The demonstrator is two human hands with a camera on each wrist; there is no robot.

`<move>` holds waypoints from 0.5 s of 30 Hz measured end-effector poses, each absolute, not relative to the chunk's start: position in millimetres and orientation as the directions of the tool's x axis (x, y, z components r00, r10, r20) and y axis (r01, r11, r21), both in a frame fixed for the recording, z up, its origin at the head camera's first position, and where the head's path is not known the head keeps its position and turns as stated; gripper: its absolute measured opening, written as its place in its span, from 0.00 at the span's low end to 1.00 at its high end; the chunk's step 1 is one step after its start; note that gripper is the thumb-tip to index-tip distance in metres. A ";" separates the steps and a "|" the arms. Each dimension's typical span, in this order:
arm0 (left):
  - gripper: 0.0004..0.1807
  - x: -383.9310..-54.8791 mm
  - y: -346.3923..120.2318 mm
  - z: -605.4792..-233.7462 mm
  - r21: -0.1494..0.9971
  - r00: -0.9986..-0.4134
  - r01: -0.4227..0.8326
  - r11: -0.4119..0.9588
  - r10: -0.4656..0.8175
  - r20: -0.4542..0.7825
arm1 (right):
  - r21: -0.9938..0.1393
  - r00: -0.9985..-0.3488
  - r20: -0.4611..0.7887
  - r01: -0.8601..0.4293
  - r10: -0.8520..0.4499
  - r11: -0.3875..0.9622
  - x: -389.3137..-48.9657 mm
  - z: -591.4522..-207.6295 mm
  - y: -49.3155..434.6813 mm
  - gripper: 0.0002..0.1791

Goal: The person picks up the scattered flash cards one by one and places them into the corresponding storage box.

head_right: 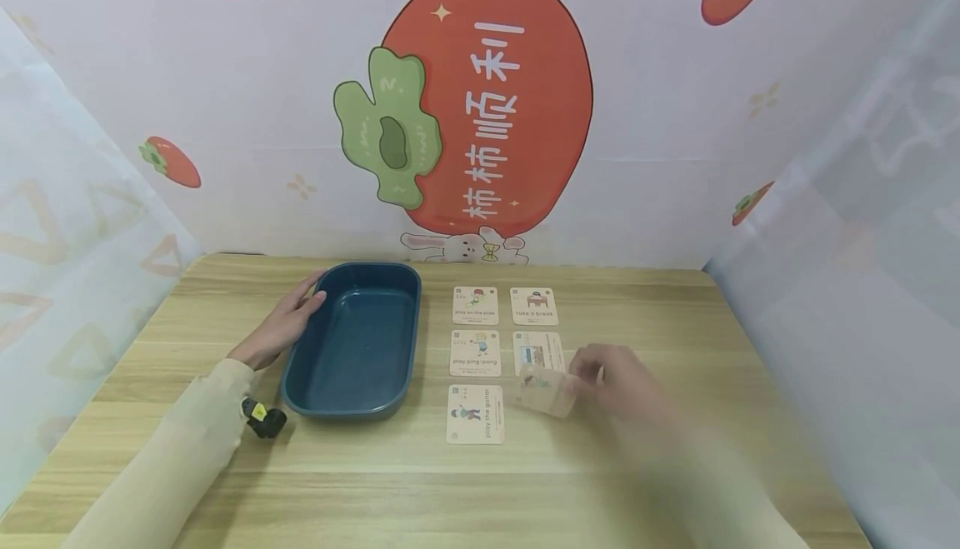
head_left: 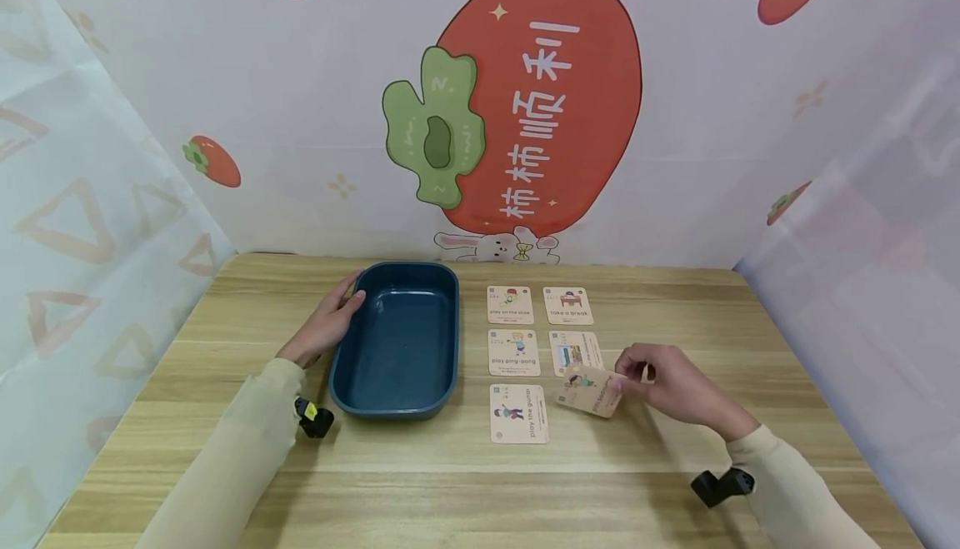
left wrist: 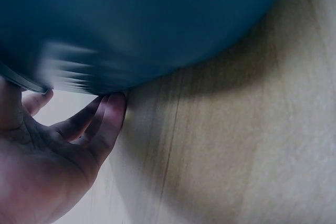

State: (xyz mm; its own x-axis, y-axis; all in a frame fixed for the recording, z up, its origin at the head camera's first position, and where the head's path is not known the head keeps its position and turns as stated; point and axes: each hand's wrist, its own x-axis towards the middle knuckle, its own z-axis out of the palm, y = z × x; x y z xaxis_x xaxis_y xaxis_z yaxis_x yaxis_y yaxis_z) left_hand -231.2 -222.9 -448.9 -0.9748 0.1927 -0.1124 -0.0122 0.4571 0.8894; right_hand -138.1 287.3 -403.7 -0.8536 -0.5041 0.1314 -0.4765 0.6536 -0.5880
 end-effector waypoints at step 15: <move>0.34 -230.7 -223.6 -449.2 0.889 -0.974 -0.006 0.459 0.197 -0.108 | -0.560 -0.867 0.306 -0.498 -0.393 0.662 -149.2 -388.6 276.9 0.10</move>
